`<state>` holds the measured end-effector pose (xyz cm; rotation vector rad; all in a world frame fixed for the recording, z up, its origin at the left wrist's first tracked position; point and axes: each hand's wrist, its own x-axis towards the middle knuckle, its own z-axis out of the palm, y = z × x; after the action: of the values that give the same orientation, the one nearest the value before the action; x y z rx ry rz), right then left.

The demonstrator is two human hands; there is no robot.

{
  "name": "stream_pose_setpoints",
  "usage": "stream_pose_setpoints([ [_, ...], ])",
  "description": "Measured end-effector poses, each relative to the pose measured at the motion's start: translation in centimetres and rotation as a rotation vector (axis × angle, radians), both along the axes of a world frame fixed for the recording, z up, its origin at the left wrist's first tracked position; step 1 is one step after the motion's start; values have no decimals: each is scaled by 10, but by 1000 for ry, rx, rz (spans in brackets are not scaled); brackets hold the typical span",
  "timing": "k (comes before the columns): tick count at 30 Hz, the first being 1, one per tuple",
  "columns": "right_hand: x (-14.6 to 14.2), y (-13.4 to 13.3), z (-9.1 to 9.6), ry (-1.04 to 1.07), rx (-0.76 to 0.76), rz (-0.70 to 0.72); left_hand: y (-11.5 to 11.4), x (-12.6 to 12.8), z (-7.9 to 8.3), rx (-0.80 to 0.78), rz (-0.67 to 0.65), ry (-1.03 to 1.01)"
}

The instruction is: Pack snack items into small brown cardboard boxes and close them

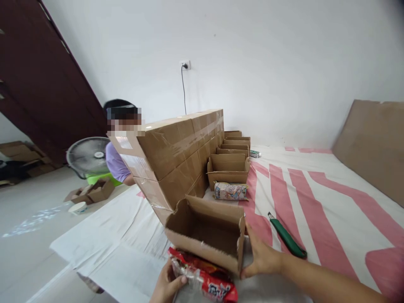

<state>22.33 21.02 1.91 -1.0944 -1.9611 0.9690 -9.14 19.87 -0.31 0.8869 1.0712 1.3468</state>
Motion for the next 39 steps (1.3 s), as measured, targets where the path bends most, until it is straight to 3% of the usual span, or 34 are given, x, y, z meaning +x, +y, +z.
stream_pose_setpoints([
  [3, -18, -19, -17, -27, 5, 24, -4, -9, 2, -71, -25, -148],
  [6, -33, -33, -25, -29, 26, -40, -7, -19, 2, -140, -9, -196],
  [11, -43, -40, -22, 20, -15, -98, -10, -19, 7, -178, 12, -197],
  [18, -30, -41, -16, -24, -86, -139, -8, -2, 13, -72, 12, -97],
  [30, -28, -29, -20, 76, -62, -139, -2, -2, 7, -42, 47, -7],
  [35, -27, -12, -8, 74, -23, -186, -1, 2, 7, -36, 91, 37],
  [39, -21, 4, -4, 88, -21, -209, 3, 4, 8, 63, 98, 69],
])
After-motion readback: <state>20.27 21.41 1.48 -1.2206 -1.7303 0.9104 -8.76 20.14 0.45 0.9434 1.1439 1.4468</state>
